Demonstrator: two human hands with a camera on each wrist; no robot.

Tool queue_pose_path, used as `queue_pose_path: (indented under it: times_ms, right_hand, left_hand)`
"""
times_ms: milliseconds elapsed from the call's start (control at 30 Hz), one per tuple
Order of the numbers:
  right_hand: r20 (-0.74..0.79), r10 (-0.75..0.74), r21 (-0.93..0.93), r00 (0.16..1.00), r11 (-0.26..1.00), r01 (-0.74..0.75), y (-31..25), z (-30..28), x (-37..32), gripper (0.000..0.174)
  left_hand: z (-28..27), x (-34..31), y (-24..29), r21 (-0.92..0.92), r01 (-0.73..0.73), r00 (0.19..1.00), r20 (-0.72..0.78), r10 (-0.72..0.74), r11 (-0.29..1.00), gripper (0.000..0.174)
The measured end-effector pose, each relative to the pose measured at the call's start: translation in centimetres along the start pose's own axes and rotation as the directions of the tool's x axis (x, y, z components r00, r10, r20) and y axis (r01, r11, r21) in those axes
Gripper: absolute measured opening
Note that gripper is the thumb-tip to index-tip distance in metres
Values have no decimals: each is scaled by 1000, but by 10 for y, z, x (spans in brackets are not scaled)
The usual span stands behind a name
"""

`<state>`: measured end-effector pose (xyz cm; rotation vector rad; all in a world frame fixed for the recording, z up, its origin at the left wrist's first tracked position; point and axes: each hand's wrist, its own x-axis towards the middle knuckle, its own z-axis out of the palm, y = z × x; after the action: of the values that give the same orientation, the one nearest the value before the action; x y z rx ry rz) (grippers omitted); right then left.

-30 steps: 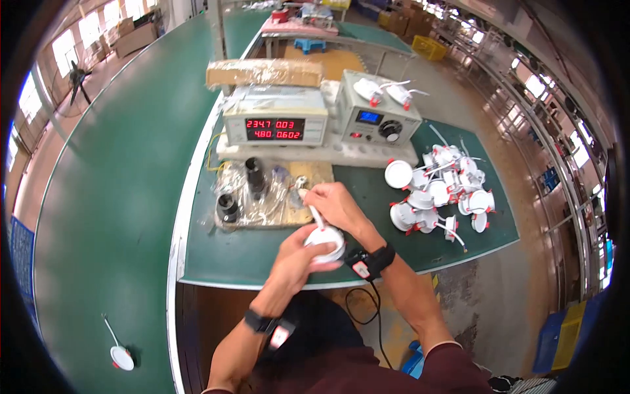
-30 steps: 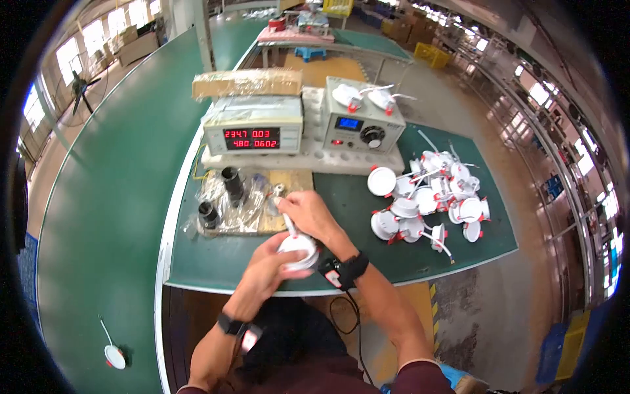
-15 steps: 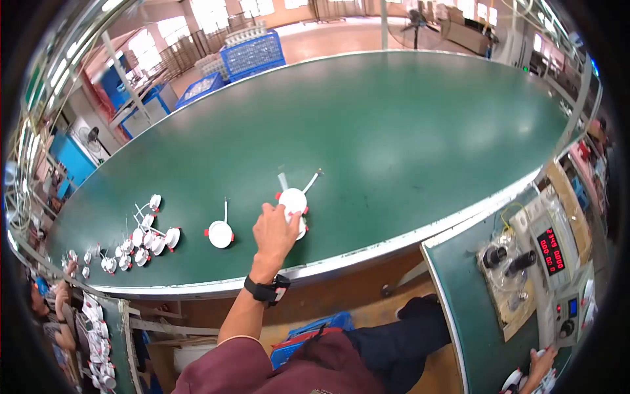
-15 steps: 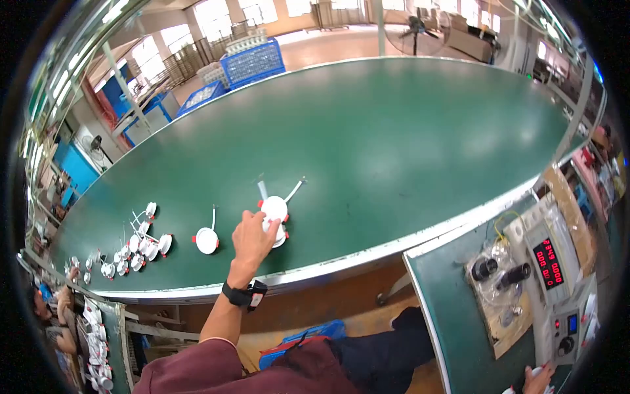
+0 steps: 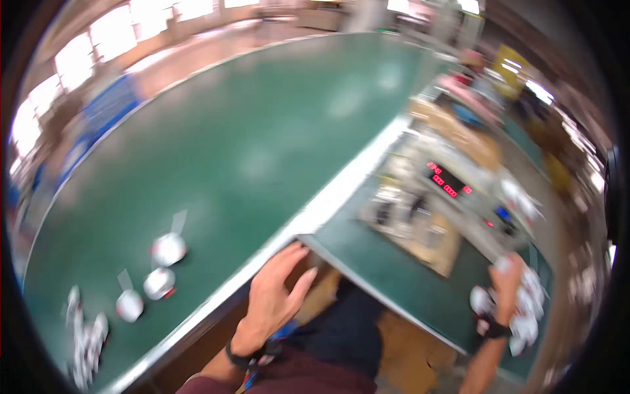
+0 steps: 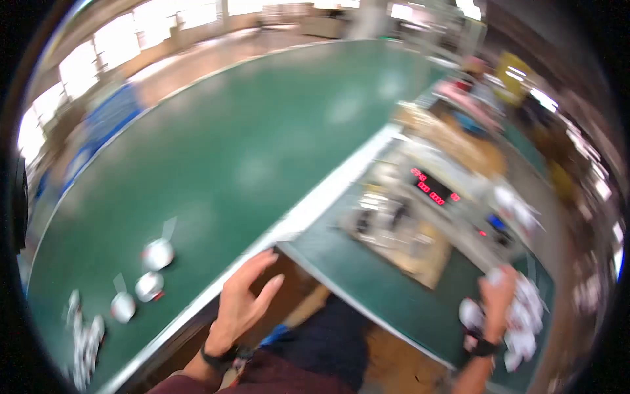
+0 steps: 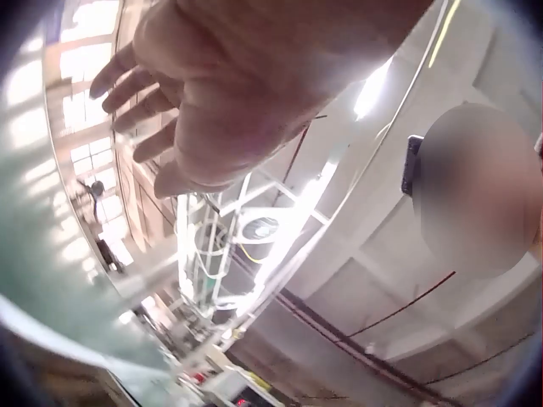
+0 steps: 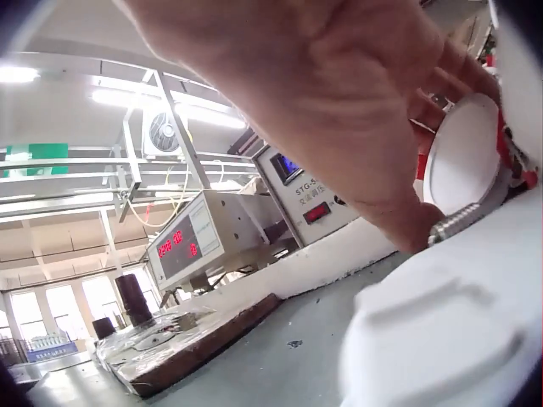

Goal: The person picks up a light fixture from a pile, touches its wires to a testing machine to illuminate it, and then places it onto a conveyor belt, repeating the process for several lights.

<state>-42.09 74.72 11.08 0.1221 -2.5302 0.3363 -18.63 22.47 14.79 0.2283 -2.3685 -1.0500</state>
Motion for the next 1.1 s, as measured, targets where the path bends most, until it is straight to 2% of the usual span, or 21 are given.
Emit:
queue_pose_path:
  times_ms: [33,67,100,133,200,267,300,333,400,467,500,600,633,733,767,867,933,967,1000,1067,1100]
  right_hand:
    - [34,155,83,987,984,-158,-66,-46,-3,56]
    - [65,201,148,978,967,-208,-99,-74,-7,55]
    - [140,253,307,957,908,-285,-127,-97,-15,49]
    - [312,286,595,906,685,-421,-157,-119,-26,52]
    - [337,25,938,941,80,-338,-190,-107,-64,59]
    - [256,-85,963,963,108,-247,-217,-89,-105,64]
    - [228,-48,974,973,3,-228,-230,-79,-122,64]
    - [207,-3,974,978,-96,-207,-237,-73,-133,65]
    - [210,-104,966,972,177,-189,-234,-70,-135,65]
    - [244,-209,890,947,437,-133,-230,-73,-137,66]
    - [333,-246,908,910,342,-240,-232,-80,-132,63]
    - [426,-299,903,854,197,-381,-215,-86,-114,60]
    - [407,-225,871,885,389,-301,-218,-92,-102,51]
    - [611,-118,744,782,423,-518,-227,-79,-87,41]
    - [635,-104,746,765,341,-572,-236,-77,-85,34]
    - [685,-117,708,719,337,-621,-240,-72,-88,25]
    - [701,-97,699,706,291,-654,-236,-76,-91,23]
    - [708,-77,693,702,269,-669,-234,-78,-94,23]
    - [704,-87,694,704,294,-657,-233,-79,-99,22]
    - [655,-98,722,749,374,-582,-232,-78,-103,21]
    - [634,-113,724,765,433,-537,-233,-80,-102,20]
  left_hand:
    - [20,-1,22,-219,129,971,228,-78,967,41]
    - [40,-5,41,-353,300,876,469,-110,886,44]
    - [70,-13,49,-495,382,800,600,-10,780,52]
    - [91,-12,63,-567,471,690,714,118,676,65]
    - [123,-16,86,-613,700,564,789,242,367,76]
    - [132,-13,109,-650,732,581,752,311,204,80]
    - [133,-12,114,-681,699,615,728,303,217,80]
    - [124,-10,117,-650,701,585,760,283,294,73]
    - [122,-21,110,-635,699,622,767,159,329,54]
    - [123,-26,99,-542,839,541,841,22,57,47]
    - [127,-26,95,-613,784,616,788,2,102,41]
    - [125,-16,81,-605,732,628,777,33,314,35]
    - [128,-19,80,-624,652,689,724,6,429,29]
    - [140,-30,83,-662,329,761,608,226,674,26]
    - [140,-32,86,-638,325,720,645,254,699,23]
    - [132,-26,88,-448,400,559,811,174,800,23]
    - [117,-7,90,-413,73,596,748,292,908,27]
    - [114,4,86,-548,54,650,654,387,835,37]
    - [112,11,80,-531,-5,704,600,379,848,35]
    - [104,23,87,-520,225,785,597,163,824,27]
    - [107,28,89,-567,330,792,601,105,755,22]
